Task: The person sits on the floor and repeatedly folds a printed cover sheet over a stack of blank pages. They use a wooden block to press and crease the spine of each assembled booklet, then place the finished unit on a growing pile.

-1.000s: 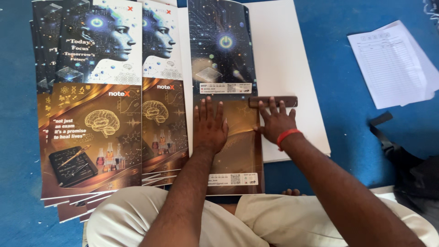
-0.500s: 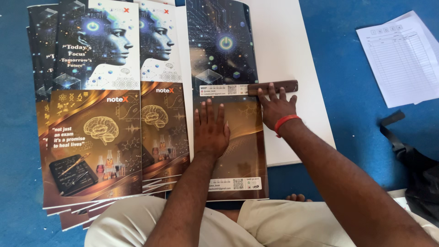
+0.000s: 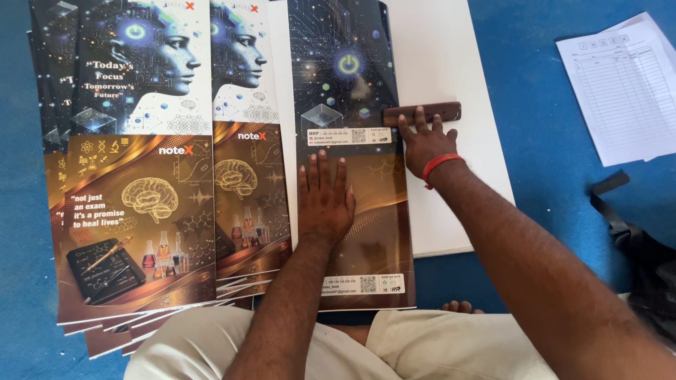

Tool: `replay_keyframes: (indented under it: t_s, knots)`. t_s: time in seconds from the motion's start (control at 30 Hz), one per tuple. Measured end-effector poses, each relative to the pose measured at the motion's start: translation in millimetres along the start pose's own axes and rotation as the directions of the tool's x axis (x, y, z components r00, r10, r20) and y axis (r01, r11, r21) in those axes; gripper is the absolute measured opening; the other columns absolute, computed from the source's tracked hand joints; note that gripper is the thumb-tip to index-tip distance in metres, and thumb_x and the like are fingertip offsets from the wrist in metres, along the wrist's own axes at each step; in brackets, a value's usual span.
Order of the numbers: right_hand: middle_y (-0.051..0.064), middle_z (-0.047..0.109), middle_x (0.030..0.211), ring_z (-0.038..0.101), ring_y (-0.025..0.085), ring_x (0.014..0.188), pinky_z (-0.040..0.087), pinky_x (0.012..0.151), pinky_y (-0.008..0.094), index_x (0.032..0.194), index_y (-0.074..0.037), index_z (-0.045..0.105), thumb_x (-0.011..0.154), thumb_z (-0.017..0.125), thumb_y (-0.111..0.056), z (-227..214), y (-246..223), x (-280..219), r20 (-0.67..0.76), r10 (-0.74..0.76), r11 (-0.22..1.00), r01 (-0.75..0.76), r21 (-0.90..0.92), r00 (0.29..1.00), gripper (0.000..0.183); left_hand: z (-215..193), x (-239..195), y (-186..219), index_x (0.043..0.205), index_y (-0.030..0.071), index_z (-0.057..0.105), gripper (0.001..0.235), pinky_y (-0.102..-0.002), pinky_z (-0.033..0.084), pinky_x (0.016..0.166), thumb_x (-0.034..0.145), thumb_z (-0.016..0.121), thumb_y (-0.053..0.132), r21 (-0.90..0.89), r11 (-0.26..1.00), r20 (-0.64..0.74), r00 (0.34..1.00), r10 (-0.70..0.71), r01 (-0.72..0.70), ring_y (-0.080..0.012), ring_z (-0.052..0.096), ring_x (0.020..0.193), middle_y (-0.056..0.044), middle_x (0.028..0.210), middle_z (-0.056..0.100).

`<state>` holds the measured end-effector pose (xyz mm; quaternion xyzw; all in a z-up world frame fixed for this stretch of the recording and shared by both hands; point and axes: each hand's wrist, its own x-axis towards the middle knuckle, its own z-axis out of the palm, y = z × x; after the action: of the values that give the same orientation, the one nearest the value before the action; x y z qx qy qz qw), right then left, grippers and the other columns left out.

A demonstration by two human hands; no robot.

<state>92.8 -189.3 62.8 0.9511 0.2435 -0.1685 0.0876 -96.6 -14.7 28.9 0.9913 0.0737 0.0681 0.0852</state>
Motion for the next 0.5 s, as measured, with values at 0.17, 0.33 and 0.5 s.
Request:
replay_keyframes:
  t_s: [0.17, 0.33, 0.5]
  knots:
    - [0.015, 0.012, 0.171, 0.023, 0.047, 0.152, 0.031, 0.113, 0.07, 0.164, -0.03, 0.02, 0.1, 0.039, -0.021, -9, 2, 7, 0.027, 0.003, 1.0, -0.003, -0.008, 1.0, 0.067, 2, 1, 0, 0.161, 0.011, 0.026, 0.066, -0.055, 0.009, 0.127, 0.102, 0.04, 0.038, 0.003, 1.0, 0.004, 1.0, -0.004, 0.004, -0.0393, 0.013, 0.156, -0.026, 0.167, 0.014]
    - [0.013, 0.012, 0.172, 0.024, 0.045, 0.153, 0.029, 0.116, 0.069, 0.164, -0.031, 0.021, 0.1, 0.038, -0.022, -21, 1, 15, 0.062, 0.028, 1.0, -0.027, -0.012, 0.998, 0.066, 5, 1, -1, 0.161, 0.011, 0.026, 0.066, -0.055, 0.008, 0.127, 0.102, 0.039, 0.039, 0.008, 1.0, -0.004, 1.0, -0.002, 0.002, -0.0393, 0.013, 0.157, -0.025, 0.167, 0.014]
    - [0.015, 0.012, 0.172, 0.024, 0.047, 0.152, 0.027, 0.117, 0.069, 0.165, -0.029, 0.02, 0.102, 0.036, -0.023, -24, 2, 29, 0.044, 0.023, 1.0, -0.023, 0.004, 0.999, 0.065, 6, 1, 0, 0.16, 0.012, 0.027, 0.066, -0.055, 0.008, 0.127, 0.102, 0.04, 0.039, 0.002, 1.0, -0.004, 1.0, -0.01, 0.01, -0.0394, 0.014, 0.157, -0.025, 0.167, 0.015]
